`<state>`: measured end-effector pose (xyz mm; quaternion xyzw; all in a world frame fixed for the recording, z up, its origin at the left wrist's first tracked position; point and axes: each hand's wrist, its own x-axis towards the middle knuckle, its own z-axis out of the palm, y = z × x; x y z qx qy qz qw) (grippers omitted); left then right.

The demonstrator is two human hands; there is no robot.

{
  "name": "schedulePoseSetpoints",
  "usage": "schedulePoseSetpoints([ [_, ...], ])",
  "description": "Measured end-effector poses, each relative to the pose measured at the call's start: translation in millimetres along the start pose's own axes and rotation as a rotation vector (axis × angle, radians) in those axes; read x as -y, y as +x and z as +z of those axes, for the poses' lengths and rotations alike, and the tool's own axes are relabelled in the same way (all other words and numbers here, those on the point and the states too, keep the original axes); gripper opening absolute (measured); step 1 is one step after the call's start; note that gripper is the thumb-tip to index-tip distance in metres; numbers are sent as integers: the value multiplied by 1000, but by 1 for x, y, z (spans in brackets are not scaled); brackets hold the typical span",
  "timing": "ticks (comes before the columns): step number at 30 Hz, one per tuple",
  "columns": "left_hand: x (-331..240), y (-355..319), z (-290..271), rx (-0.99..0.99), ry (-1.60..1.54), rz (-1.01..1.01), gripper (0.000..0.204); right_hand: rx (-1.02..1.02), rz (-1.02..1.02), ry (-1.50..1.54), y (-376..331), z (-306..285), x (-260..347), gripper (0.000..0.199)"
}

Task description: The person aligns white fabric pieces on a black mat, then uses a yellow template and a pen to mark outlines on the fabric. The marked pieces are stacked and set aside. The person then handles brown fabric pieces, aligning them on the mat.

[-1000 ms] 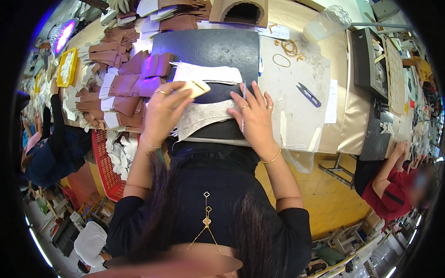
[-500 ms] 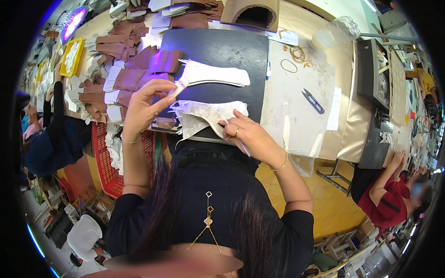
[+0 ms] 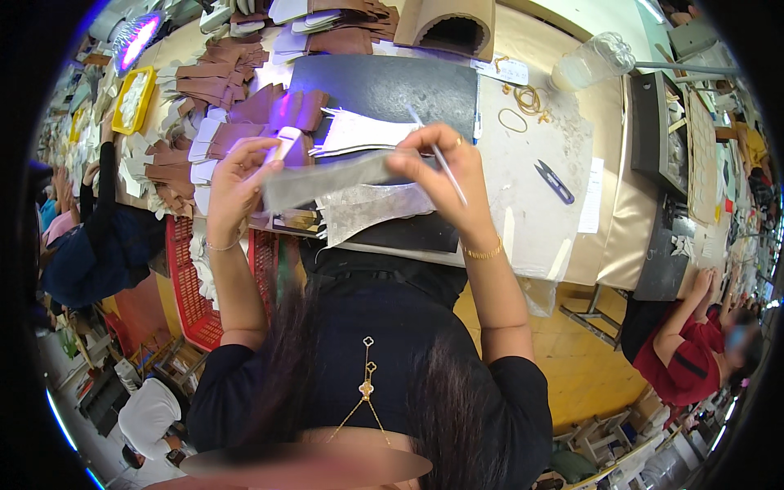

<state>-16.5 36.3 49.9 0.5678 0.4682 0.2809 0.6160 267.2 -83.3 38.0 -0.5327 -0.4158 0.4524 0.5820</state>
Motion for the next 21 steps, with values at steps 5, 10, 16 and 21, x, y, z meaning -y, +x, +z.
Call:
schedulePoseSetpoints([
  [5, -1, -8, -8, -50, 80, 42, 29, -237, -44, -951, 32, -7, -52, 28],
  [10, 6, -18, 29, 48, 461, 300, 29, -389, -363, -1166, 8, -28, -52, 43],
  [16, 34, -25, 99, 259, 773, 717, 22, -284, -183, -711, -29, -38, -30, 26],
  [21, 51, -31, 115, 253, 802, 745, 22, -286, -141, -746, -52, -42, -28, 23],
])
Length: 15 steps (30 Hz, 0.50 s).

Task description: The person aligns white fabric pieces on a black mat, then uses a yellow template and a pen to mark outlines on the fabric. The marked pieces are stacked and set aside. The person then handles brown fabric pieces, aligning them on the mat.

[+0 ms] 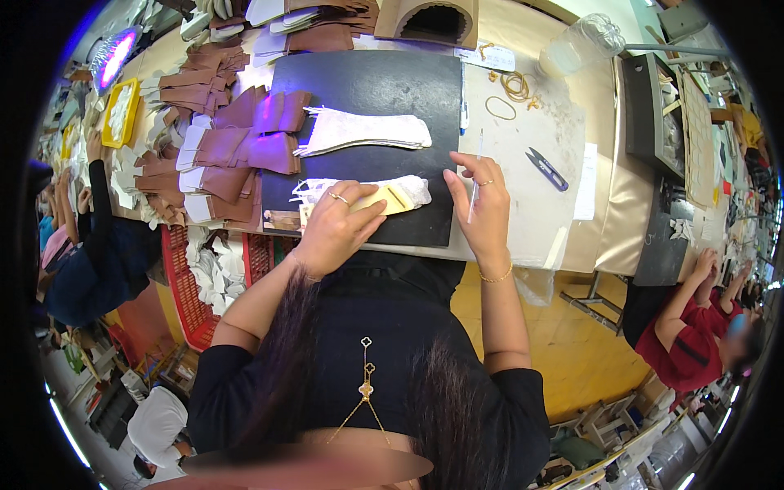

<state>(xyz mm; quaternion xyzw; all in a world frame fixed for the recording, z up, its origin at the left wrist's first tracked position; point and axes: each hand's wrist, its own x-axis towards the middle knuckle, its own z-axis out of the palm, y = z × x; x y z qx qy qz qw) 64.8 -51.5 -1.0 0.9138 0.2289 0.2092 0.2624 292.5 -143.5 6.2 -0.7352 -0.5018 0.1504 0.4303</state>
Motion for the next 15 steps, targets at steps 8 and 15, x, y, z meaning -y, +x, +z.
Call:
schedulePoseSetpoints([
  [8, -8, 1, 13, -89, 58, -9, 24, -25, -33, 73, -1, -3, 6, 22],
  [15, -9, 0, 15, -58, 189, 32, 27, 151, -160, 206, -12, 5, 13, 15],
])
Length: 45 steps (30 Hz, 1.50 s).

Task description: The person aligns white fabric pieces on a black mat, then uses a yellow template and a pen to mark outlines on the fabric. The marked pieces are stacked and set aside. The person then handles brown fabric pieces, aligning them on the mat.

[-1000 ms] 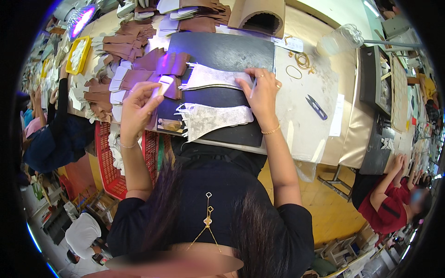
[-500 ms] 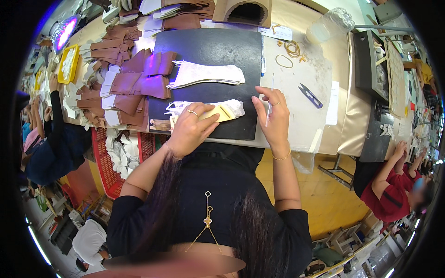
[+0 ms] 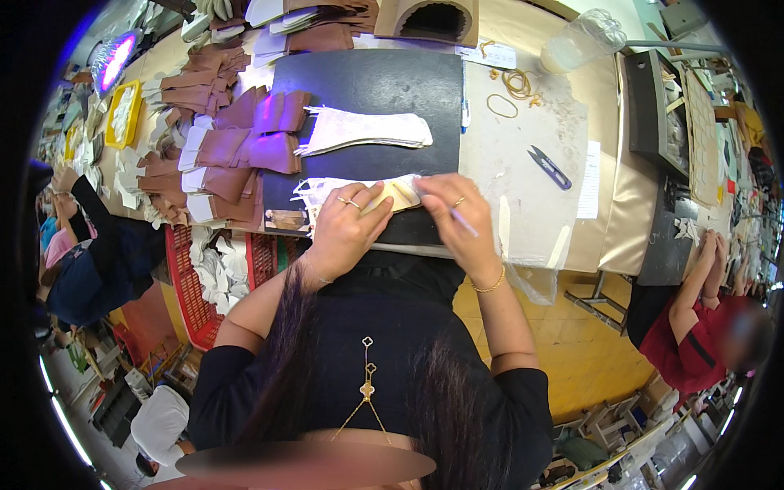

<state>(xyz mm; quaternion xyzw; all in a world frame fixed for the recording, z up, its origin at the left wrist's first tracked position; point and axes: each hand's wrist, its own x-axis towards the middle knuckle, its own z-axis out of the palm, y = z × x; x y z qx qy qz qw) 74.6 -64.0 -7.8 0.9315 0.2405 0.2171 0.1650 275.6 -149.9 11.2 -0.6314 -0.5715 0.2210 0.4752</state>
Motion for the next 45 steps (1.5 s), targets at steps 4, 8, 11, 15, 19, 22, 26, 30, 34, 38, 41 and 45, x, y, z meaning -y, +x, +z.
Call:
schedulePoseSetpoints([
  [4, -3, -2, 0, 17, 70, 16, 26, 69, -183, -132, -3, 15, -4, 12],
  [8, -3, -2, 0, 14, 100, 27, 25, 87, -212, -215, -1, 19, -7, 8],
  [11, -3, -2, 1, 7, 99, 27, 25, 98, -250, -246, 3, 19, -6, 8],
  [15, -3, -4, 2, 21, 79, 7, 25, 186, -262, -358, 3, 5, 1, 10],
  [19, -1, -2, -1, 23, 38, -9, 25, 99, -298, -267, 1, -4, 6, 12],
  [22, 3, 1, -12, 27, -62, -75, 24, 44, -178, -328, 2, 6, 4, 17],
  [26, 20, 3, -47, 8, -307, -412, 26, 121, -71, -503, 4, 22, 1, 39],
  [30, 38, 10, -70, 54, -420, -525, 34, 172, -58, -541, 2, 30, 2, 44],
  [34, 42, 17, -71, 262, -596, -640, 44, 126, -103, -478, 2, 34, 7, 35],
  [38, 47, 20, -65, 336, -585, -617, 48, 202, -211, -397, 8, 20, 24, 17],
  [41, 51, 19, -62, 346, -546, -576, 47, 361, -371, -339, 13, -6, 50, 16],
  [45, 52, 12, -62, 355, -545, -522, 44, 209, -293, 110, 26, -20, 72, 24],
])
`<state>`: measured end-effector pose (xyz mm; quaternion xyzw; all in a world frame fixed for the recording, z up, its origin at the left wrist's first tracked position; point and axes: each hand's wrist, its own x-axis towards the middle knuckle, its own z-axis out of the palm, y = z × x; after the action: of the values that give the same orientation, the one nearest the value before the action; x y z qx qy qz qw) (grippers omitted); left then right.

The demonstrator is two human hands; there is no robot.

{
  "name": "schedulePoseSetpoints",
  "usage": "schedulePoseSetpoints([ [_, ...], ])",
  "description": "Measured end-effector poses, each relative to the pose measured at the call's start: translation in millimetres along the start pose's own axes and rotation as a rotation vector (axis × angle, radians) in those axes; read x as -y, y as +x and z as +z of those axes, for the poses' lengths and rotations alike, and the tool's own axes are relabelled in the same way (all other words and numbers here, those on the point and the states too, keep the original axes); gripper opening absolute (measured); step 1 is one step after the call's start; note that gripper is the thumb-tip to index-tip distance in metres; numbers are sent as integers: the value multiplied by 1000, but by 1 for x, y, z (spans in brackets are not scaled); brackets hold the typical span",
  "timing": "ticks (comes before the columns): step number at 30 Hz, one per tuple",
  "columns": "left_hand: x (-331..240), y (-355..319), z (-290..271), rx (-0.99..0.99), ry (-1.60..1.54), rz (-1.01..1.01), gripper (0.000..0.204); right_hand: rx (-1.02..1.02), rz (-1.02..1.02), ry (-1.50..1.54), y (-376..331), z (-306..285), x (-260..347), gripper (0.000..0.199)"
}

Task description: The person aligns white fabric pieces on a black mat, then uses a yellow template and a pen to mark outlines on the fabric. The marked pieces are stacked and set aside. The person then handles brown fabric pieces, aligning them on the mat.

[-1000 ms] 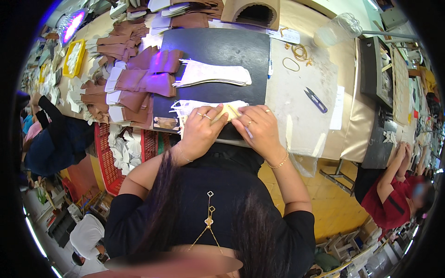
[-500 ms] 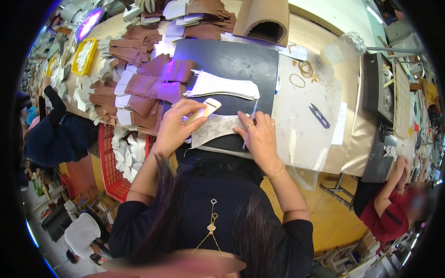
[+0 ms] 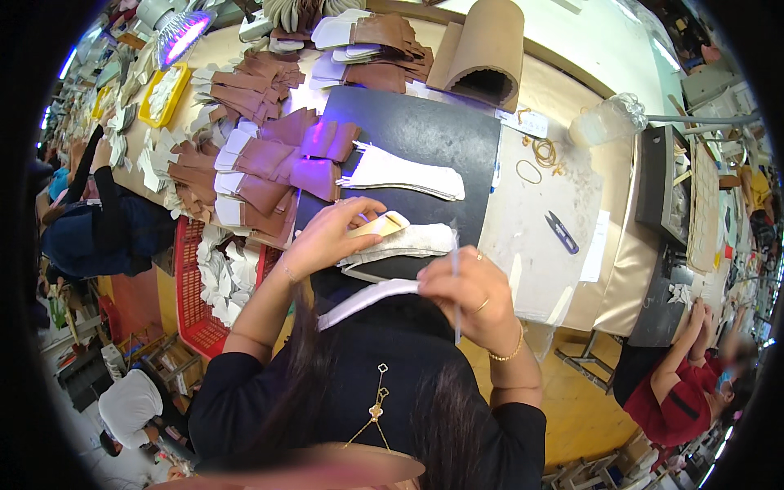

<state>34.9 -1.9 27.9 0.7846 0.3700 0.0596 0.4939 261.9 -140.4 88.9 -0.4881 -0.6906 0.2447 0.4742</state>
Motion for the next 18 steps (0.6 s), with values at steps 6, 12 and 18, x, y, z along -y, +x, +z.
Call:
schedulePoseSetpoints([
  [6, -6, -27, 5, -88, 72, 103, 40, -322, 354, 93, 41, 36, -63, 22],
  [12, -10, -36, 14, -32, 166, 67, 36, -140, 332, -695, 30, 43, -100, 41],
  [18, -10, -23, 33, -180, 307, 258, 31, -193, 360, -553, -5, 12, -80, 30],
])
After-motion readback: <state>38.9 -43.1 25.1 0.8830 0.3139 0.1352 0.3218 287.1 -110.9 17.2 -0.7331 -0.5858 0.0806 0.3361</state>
